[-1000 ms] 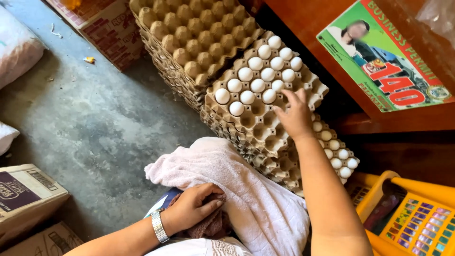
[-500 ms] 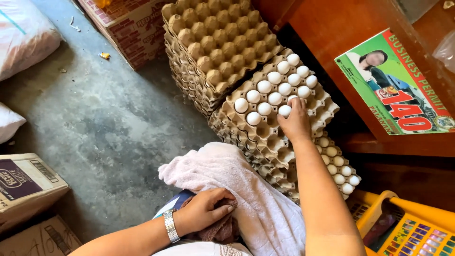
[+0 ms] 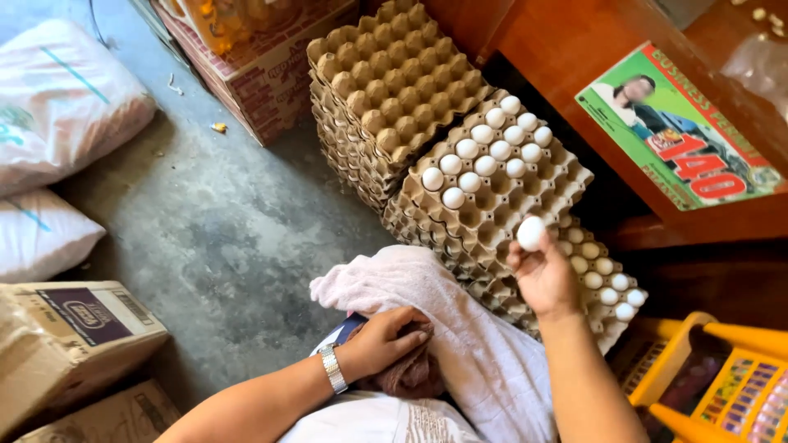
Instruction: Checking and sorting eggs into cardboard trays in a grocery store.
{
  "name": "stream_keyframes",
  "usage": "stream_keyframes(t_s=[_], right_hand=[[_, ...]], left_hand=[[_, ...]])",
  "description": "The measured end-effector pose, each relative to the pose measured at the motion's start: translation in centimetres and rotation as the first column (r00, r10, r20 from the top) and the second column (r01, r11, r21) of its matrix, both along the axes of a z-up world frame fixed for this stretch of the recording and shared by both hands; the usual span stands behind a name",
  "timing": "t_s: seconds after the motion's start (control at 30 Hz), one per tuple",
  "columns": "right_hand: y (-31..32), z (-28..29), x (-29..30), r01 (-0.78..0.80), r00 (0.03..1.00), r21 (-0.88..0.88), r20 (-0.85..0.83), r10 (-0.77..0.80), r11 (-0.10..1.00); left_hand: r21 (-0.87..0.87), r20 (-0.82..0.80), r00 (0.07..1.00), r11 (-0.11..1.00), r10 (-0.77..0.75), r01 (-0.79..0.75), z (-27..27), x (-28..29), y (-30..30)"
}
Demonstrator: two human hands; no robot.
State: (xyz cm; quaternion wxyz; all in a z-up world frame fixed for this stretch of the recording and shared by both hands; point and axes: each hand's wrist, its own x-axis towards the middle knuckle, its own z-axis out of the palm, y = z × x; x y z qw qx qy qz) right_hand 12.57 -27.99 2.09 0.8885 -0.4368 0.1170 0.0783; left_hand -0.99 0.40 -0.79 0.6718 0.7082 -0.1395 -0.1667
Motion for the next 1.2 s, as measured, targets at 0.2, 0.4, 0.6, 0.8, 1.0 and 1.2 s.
stream_keyframes(t_s=[0.2,0.4,0.6,0.8,1.0,1.2], right_hand=[[4.3,-2.0,-11.6,-0.046,0.982,0.034,-0.182,0.052,0.998],[8.6,-1.7,-18.1,-0.1,0.962,0.023,-0.255,0.102,0.995],[11.9,-1.8,-20.4,-0.216,0.963,-0.01,-0.164,0.212,0.976],[12.9,-0.7,-21.4,-0.158,0.981,-0.029,-0.116,0.154,0.987],[12.7,0.5,-21.7,-0.144,0.985,-0.176,0.07,0.158,0.974],[12.9,2.0,-21.6,-0.019,0.991,-0.323,0.116,0.06,0.946]], left_hand=[[0.019,0.112,0.989,0.995,0.098,-0.101,-1.2,-1.3,-0.3],[0.011,0.26,0.959,0.993,0.11,-0.117,0.1,-2.0,0.5],[0.083,0.438,0.898,0.994,0.028,-0.071,2.9,-2.8,0.1],[0.092,0.339,0.94,0.996,-0.017,-0.015,3.7,-2.8,0.7],[-0.022,0.087,0.99,0.994,0.107,-0.106,2.1,-3.2,0.6],[0.089,0.328,0.944,0.996,-0.046,0.017,4.9,-4.6,-0.4]])
